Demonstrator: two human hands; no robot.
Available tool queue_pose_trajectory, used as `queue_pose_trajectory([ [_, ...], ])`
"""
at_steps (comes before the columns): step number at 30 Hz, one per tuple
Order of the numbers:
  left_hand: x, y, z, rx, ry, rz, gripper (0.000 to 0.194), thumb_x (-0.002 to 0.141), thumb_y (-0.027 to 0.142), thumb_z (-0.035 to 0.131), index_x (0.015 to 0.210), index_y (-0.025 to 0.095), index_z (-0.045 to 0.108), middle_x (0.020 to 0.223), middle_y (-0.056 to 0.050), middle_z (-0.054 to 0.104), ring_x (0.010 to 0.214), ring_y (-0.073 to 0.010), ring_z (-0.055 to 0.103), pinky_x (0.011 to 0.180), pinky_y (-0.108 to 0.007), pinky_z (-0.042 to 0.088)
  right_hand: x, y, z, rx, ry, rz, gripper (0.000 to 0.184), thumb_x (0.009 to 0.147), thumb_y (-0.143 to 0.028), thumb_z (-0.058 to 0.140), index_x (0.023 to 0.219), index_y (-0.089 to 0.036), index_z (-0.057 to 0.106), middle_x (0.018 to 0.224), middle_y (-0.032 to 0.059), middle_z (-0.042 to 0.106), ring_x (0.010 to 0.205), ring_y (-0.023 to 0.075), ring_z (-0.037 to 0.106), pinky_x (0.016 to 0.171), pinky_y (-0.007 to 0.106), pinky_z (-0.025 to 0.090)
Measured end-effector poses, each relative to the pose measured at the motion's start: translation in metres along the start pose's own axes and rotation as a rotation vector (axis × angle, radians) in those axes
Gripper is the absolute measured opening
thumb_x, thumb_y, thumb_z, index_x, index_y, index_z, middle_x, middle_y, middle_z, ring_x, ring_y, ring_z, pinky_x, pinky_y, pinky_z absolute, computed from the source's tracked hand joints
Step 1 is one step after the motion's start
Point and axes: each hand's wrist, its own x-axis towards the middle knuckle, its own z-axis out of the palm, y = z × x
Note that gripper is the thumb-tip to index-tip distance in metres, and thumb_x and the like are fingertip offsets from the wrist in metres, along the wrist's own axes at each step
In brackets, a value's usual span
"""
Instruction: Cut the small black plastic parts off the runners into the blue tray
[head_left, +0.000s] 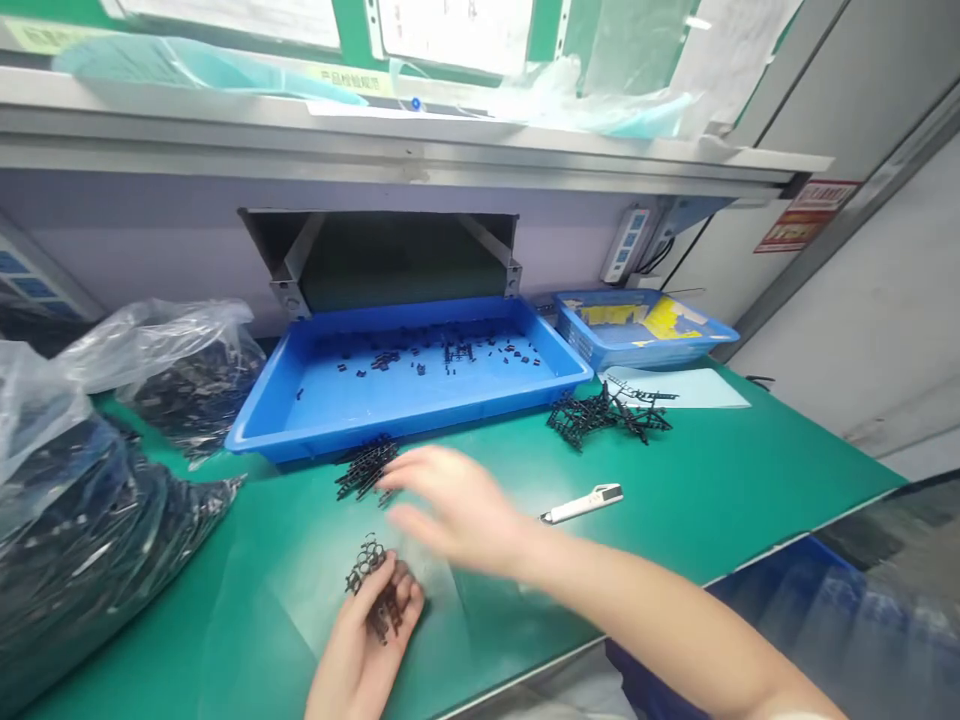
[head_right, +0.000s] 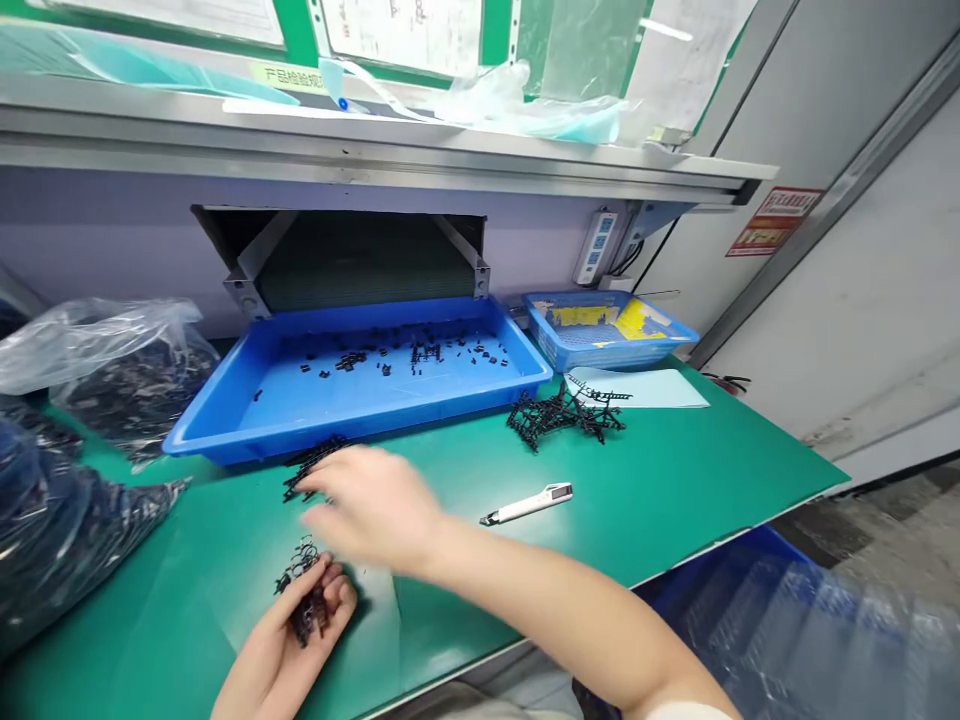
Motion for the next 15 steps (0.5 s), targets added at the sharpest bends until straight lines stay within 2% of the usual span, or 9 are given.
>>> queue_pose_trajectory([
  [2,-0.003,0.004,0.004,-0.159,-0.005,-0.164,0.014,0.079,0.008,0.048,0.069,0.014,0.053,0.062,0.001,0.043,0.052,-0.0076,0.046,0.050,-0.021,0.048,-0.019,0.051,-0.032,-0.113,0.081,0.224,0.020,0.084,-0.021,0.049,0.100,-0.017,0.060,0.106,0.0051,0.062,0.103,0.0163,0.054,0.090,0.028,0.039],
  [4,-0.007,0.011,0.013,-0.254,-0.017,-0.265,0.016,0.080,0.007,0.048,0.066,0.014,0.050,0.062,0.003,0.039,0.048,-0.0054,0.040,0.045,-0.018,0.043,-0.039,0.094,-0.055,-0.224,0.136,0.445,0.021,0.084,-0.017,0.047,0.102,-0.014,0.057,0.107,0.0117,0.059,0.100,0.0220,0.055,0.086,0.036,0.042],
  [6,-0.011,0.017,0.023,-0.237,-0.048,-0.294,0.015,0.079,0.012,0.053,0.065,0.014,0.051,0.061,0.004,0.038,0.046,-0.0047,0.035,0.042,-0.018,0.040,-0.056,0.125,-0.067,-0.304,0.141,0.633,0.020,0.083,-0.017,0.050,0.102,-0.013,0.056,0.102,0.0136,0.060,0.086,0.0226,0.060,0.076,0.040,0.046],
  [7,-0.012,0.018,0.029,-0.206,-0.070,-0.292,0.014,0.077,0.017,0.058,0.065,0.014,0.052,0.059,0.004,0.037,0.045,-0.0048,0.034,0.041,-0.018,0.039,-0.063,0.137,-0.070,-0.328,0.125,0.698,0.019,0.083,-0.019,0.052,0.100,-0.012,0.056,0.095,0.0106,0.061,0.081,0.0209,0.060,0.072,0.039,0.047],
  [11,-0.013,0.018,0.043,-0.094,-0.131,-0.296,0.029,0.060,0.033,0.076,0.062,0.015,0.054,0.053,0.005,0.038,0.044,-0.0052,0.032,0.041,-0.019,0.037,-0.080,0.160,-0.064,-0.341,0.077,0.821,0.014,0.083,-0.025,0.055,0.091,-0.014,0.057,0.083,0.0012,0.060,0.071,0.0137,0.058,0.067,0.033,0.048],
  [15,-0.012,0.014,0.049,-0.012,-0.149,-0.303,0.036,0.056,0.038,0.078,0.056,0.014,0.051,0.051,0.005,0.038,0.043,-0.0056,0.030,0.042,-0.021,0.035,-0.088,0.161,-0.066,-0.239,0.122,0.808,0.007,0.082,-0.020,0.051,0.080,-0.016,0.057,0.067,-0.0009,0.057,0.065,0.0141,0.055,0.063,0.030,0.045],
])
